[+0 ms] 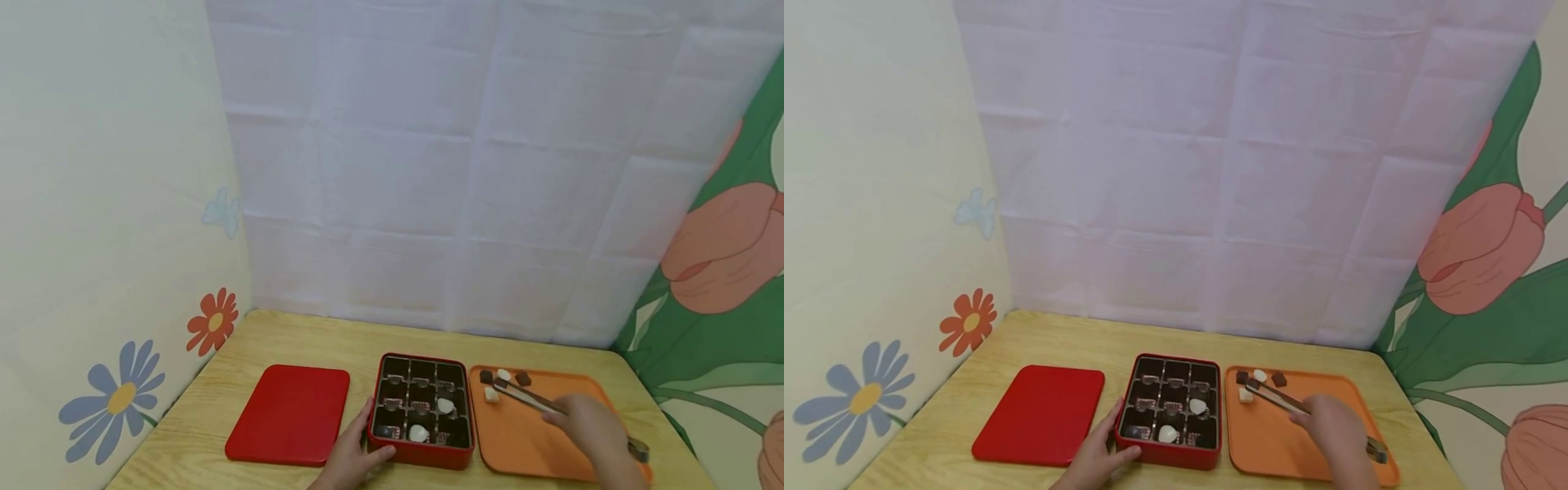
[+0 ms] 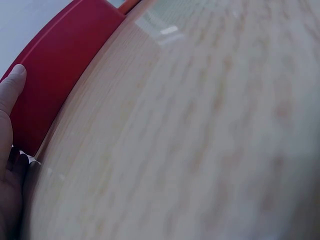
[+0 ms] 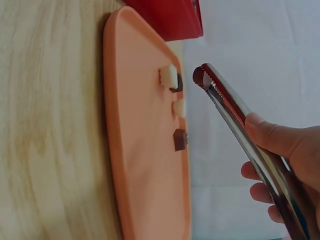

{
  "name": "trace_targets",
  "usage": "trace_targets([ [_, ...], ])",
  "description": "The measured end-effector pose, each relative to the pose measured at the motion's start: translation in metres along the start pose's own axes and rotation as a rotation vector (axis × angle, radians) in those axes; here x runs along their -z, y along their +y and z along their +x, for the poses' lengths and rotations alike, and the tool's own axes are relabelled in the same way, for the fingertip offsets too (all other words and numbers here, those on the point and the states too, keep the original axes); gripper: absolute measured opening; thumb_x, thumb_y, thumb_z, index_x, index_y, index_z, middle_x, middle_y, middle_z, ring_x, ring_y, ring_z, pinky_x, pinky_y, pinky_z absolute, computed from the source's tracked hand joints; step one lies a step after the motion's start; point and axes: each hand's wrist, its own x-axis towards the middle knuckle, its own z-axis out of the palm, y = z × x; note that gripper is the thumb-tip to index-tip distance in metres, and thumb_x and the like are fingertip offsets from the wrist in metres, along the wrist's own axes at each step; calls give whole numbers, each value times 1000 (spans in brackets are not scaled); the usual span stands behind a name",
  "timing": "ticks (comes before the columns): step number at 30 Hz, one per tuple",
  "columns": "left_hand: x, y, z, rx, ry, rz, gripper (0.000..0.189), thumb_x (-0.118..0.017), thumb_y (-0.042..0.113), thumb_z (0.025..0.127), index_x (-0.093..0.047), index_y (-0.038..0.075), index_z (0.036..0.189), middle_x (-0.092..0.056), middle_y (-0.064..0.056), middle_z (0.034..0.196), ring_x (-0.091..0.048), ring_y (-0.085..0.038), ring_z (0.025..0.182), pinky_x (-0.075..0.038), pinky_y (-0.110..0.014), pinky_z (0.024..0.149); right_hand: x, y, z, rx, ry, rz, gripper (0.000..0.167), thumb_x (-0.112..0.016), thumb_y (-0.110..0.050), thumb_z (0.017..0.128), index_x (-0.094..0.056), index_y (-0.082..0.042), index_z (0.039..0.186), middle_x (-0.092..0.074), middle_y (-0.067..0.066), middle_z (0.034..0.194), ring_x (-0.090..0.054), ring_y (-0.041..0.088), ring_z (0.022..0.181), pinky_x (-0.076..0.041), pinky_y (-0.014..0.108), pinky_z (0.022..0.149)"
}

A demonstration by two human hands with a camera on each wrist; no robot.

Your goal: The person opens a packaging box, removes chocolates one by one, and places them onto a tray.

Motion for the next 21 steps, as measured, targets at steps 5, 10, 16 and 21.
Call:
trace_targets([
  [5,0,1,0,14,-3,-14,109,-80,46,77,-19,4,157,-27,-26,158,-24,-50,144,-28,-68,111,-7,10,0,-10,6,-31,26,-72,-43,85,-73,-17,82,-68,-3,76,-58,12,64,-46,37,56],
  [10,0,0,0,10,2,-13,108,-80,46,77,-19,4,156,-27,-26,158,-24,-50,144,-27,-68,111,-14,18,2,-41,-1,-53,26,-71,-43,86,-72,-17,79,-64,-4,71,-55,13,62,-44,37,56],
  [16,-1,-1,-1,-6,2,-6,108,-79,45,78,-19,3,156,-27,-27,157,-24,-51,144,-28,-68,111,-17,24,3,-82,-36,-47,27,-71,-43,86,-73,-16,82,-64,-3,72,-56,14,63,-45,37,57],
  [21,0,-1,-1,1,-2,-14,108,-79,46,78,-18,4,157,-27,-26,158,-24,-50,144,-28,-67,111,-20,27,3,-86,-42,-50,29,-71,-43,86,-74,-14,85,-66,-2,74,-58,15,65,-47,38,57],
])
